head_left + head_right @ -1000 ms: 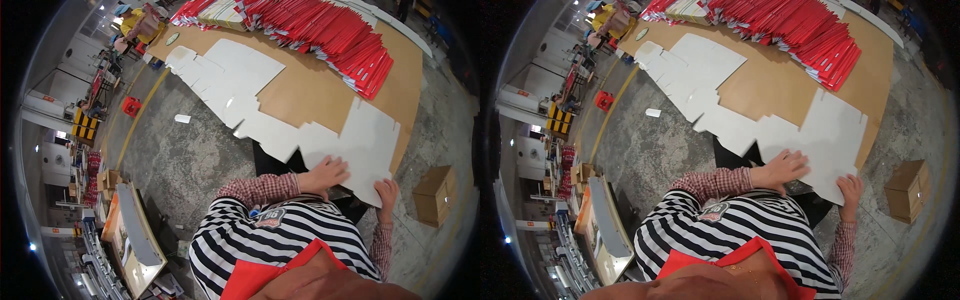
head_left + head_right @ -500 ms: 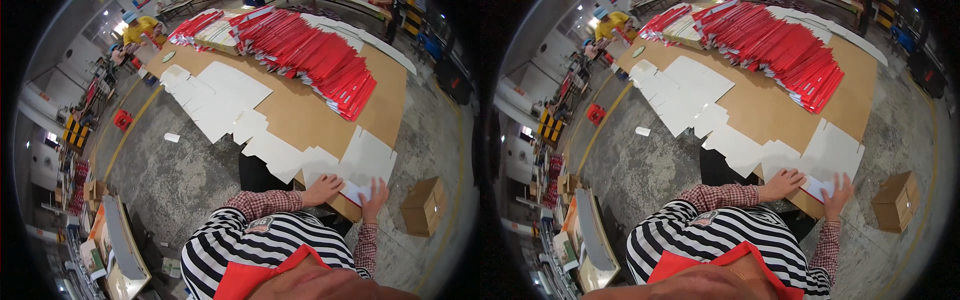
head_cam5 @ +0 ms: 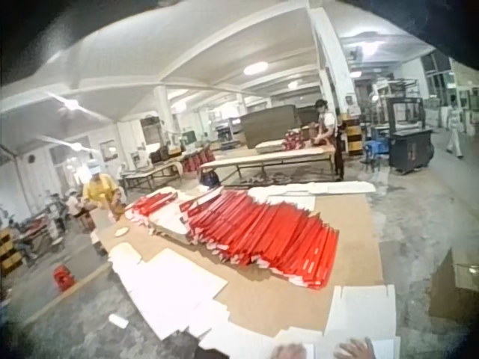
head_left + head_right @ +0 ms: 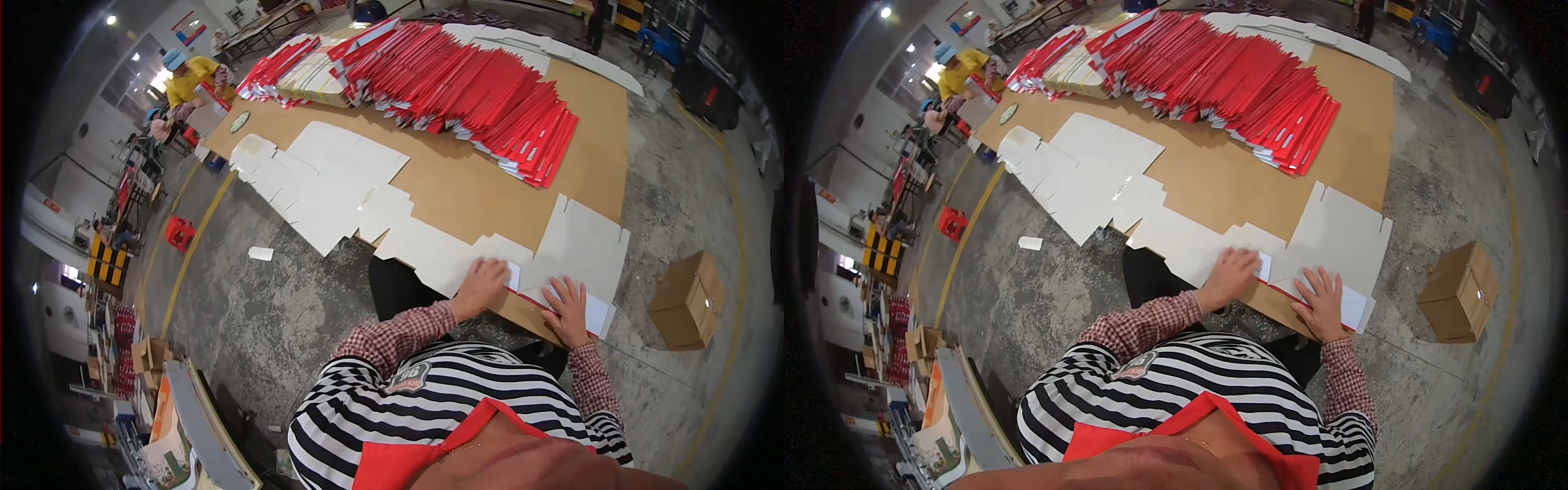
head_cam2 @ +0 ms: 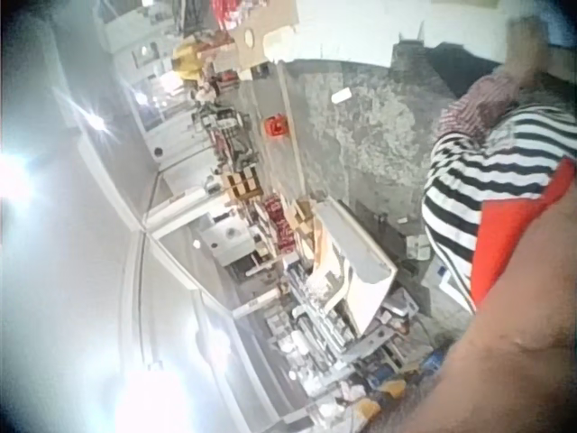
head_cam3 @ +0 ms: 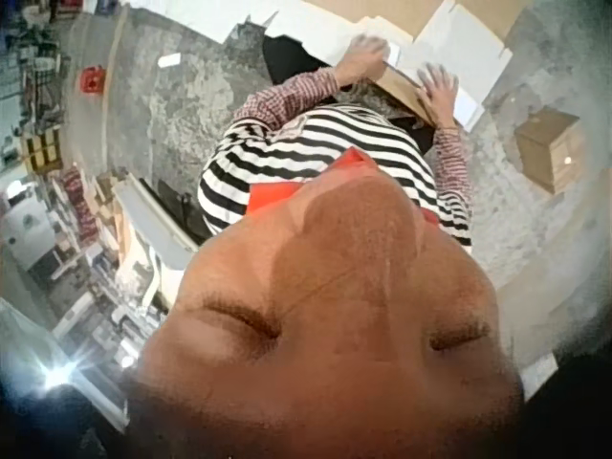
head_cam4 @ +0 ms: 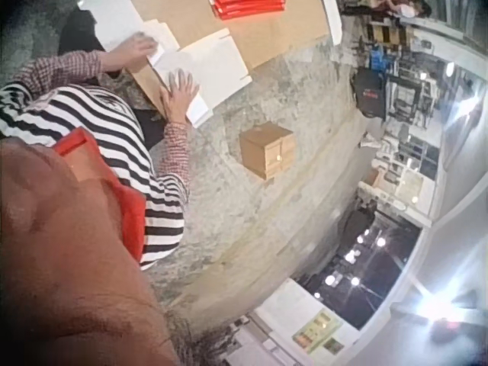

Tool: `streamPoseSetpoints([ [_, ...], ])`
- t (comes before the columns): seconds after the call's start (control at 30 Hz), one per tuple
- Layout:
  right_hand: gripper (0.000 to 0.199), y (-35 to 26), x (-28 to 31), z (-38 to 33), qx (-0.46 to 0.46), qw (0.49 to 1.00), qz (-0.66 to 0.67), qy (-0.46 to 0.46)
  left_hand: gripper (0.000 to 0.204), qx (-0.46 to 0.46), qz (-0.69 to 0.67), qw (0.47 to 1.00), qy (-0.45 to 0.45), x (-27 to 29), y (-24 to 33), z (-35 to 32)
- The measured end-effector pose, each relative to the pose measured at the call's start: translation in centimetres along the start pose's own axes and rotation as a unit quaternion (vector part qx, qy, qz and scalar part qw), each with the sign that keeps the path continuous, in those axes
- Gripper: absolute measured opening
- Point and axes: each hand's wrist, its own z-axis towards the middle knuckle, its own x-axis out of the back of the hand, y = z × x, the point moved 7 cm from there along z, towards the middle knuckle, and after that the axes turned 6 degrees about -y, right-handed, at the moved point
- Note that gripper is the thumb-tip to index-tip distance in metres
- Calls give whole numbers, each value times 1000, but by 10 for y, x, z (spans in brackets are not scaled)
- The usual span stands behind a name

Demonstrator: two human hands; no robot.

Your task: The person assembles small product boxes by folding white cardboard blanks and inserting them into red printed sleeves. The person repeatedly picks a blank, folds it into a rectangular shape, and slides it into a red sleeve, then places the finished unit into a growing stack on the table.

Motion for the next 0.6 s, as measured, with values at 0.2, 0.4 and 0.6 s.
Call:
streamPoseSetpoints([
  [0.2,61,-1,41,-36,-103,980,-24,167,97,-127,-28,990,-61,18,71,2],
  [0.4,56,78,2,-154,-283,543,555,563,107,-165,-118,976,-85,8,84,17],
  [0.6,56,29,31,-42,-113,838,320,427,117,-271,-227,929,-103,-4,127,21],
])
